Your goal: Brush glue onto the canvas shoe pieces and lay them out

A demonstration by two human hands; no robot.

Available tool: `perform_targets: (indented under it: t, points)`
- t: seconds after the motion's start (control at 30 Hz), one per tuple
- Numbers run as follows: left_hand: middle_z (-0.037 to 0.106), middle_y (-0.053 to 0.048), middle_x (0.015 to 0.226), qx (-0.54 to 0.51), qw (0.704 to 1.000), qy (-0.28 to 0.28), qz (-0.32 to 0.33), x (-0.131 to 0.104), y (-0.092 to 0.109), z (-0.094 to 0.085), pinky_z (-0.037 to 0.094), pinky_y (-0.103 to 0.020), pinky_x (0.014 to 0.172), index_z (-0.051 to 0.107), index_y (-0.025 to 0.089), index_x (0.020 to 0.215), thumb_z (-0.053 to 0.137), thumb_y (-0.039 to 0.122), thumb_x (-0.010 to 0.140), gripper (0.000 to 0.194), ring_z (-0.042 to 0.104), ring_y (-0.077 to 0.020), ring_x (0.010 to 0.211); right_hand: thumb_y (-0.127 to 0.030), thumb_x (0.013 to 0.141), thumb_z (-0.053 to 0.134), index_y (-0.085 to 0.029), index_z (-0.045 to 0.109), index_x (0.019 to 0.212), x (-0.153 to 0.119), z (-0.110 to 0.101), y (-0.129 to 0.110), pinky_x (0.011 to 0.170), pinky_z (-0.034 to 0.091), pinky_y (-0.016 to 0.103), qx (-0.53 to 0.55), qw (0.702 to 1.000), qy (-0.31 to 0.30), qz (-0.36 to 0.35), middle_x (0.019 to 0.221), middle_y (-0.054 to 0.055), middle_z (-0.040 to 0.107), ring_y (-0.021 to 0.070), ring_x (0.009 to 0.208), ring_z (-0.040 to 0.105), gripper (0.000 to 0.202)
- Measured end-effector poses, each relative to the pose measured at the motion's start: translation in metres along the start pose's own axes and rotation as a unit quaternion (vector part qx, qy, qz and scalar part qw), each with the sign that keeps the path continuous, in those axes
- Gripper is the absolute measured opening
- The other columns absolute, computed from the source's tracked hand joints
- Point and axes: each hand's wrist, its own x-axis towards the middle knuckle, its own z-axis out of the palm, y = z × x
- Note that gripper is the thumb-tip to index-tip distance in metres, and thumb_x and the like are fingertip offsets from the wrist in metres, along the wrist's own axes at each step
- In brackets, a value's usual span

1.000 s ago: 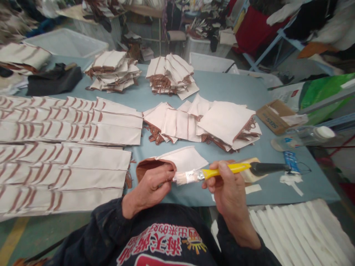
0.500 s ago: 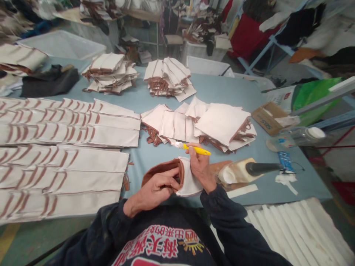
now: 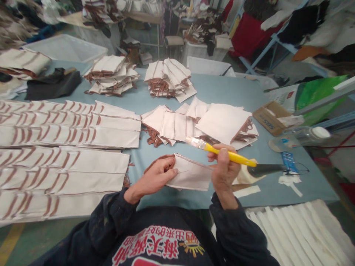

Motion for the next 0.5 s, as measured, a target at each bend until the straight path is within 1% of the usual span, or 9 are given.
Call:
perform_targets:
  t: [0.03, 0.07, 0.13, 0.17, 0.23, 0.3, 0.37, 0.43, 0.5]
  points:
    - [0.054, 0.0, 0.085, -0.004, 1.0, -0.009, 0.007, 0.001, 0.003, -0.004, 0.046, -0.028, 0.066, 0.049, 0.022, 0.075, 0.056, 0.026, 0.093, 0.02, 0.052, -0.0164, 0.076, -0.052, 0.108, 0.055, -0.022, 0.069, 0.093, 0.003, -0.007, -0.008, 0.05, 0.048, 0.024, 0.04, 0.999, -0.007, 0.002, 0.066, -0.003, 0.064, 0.013, 0.051, 0.058, 0.036]
    - [0.058, -0.002, 0.09, -0.009, 1.0, -0.019, 0.017, 0.001, 0.006, -0.008, 0.049, -0.029, 0.07, 0.053, 0.021, 0.077, 0.055, 0.024, 0.093, 0.016, 0.056, -0.0178, 0.082, -0.051, 0.107, 0.059, -0.022, 0.07, 0.088, 0.005, -0.014, -0.017, 0.046, 0.044, 0.023, 0.072, 0.997, -0.029, 0.005, 0.066, -0.003, 0.063, 0.0119, 0.048, 0.056, 0.035]
    - [0.064, -0.006, 0.103, -0.017, 0.998, -0.041, 0.036, 0.001, 0.013, -0.015, 0.054, -0.032, 0.081, 0.062, 0.019, 0.087, 0.052, 0.022, 0.092, 0.011, 0.063, -0.0208, 0.094, -0.047, 0.106, 0.064, -0.022, 0.072, 0.085, 0.008, -0.023, -0.03, 0.043, 0.042, 0.022, 0.101, 0.99, -0.102, 0.007, 0.067, -0.003, 0.064, 0.0109, 0.046, 0.054, 0.033]
    - [0.066, -0.007, 0.107, -0.019, 0.998, -0.05, 0.042, 0.001, 0.016, -0.017, 0.054, -0.032, 0.084, 0.065, 0.019, 0.093, 0.052, 0.021, 0.093, 0.014, 0.065, -0.0216, 0.098, -0.045, 0.106, 0.065, -0.023, 0.073, 0.086, 0.009, -0.024, -0.034, 0.043, 0.044, 0.023, 0.093, 0.986, -0.137, -0.004, 0.069, -0.002, 0.065, 0.0112, 0.048, 0.056, 0.031]
    - [0.067, -0.007, 0.106, -0.023, 0.997, -0.069, 0.035, 0.0, 0.019, -0.019, 0.055, -0.031, 0.082, 0.069, 0.019, 0.102, 0.051, 0.021, 0.094, 0.02, 0.066, -0.0216, 0.096, -0.042, 0.107, 0.063, -0.024, 0.075, 0.09, 0.01, -0.023, -0.038, 0.05, 0.051, 0.026, 0.052, 0.981, -0.18, -0.057, 0.073, -0.001, 0.069, 0.013, 0.053, 0.061, 0.028]
    - [0.067, -0.005, 0.096, -0.034, 0.996, -0.083, 0.012, -0.002, 0.019, -0.019, 0.053, -0.028, 0.073, 0.069, 0.019, 0.103, 0.051, 0.023, 0.095, 0.02, 0.063, -0.02, 0.086, -0.039, 0.108, 0.061, -0.025, 0.076, 0.094, 0.011, -0.019, -0.037, 0.058, 0.057, 0.029, 0.009, 0.973, -0.191, -0.13, 0.078, 0.0, 0.073, 0.015, 0.059, 0.066, 0.025]
    - [0.065, -0.003, 0.088, -0.061, 0.995, -0.082, -0.013, -0.003, 0.018, -0.017, 0.051, -0.026, 0.067, 0.069, 0.018, 0.099, 0.052, 0.024, 0.094, 0.018, 0.058, -0.0178, 0.077, -0.036, 0.108, 0.061, -0.025, 0.076, 0.096, 0.012, -0.017, -0.036, 0.061, 0.059, 0.031, -0.013, 0.963, -0.192, -0.189, 0.081, 0.002, 0.076, 0.0165, 0.062, 0.069, 0.023]
    - [0.064, -0.001, 0.084, -0.096, 0.992, -0.075, -0.032, -0.005, 0.017, -0.016, 0.049, -0.025, 0.064, 0.068, 0.018, 0.096, 0.053, 0.022, 0.092, 0.017, 0.055, -0.016, 0.072, -0.035, 0.108, 0.061, -0.026, 0.076, 0.097, 0.011, -0.019, -0.038, 0.061, 0.059, 0.033, -0.017, 0.959, -0.185, -0.214, 0.079, 0.002, 0.076, 0.018, 0.063, 0.07, 0.021]
    - [0.062, 0.0, 0.078, -0.129, 0.988, -0.073, -0.038, -0.006, 0.016, -0.015, 0.046, -0.025, 0.061, 0.068, 0.018, 0.093, 0.053, 0.02, 0.091, 0.015, 0.052, -0.0154, 0.068, -0.034, 0.108, 0.062, -0.026, 0.076, 0.098, 0.01, -0.024, -0.041, 0.06, 0.059, 0.034, -0.016, 0.962, -0.172, -0.213, 0.078, 0.003, 0.075, 0.0189, 0.063, 0.07, 0.019]
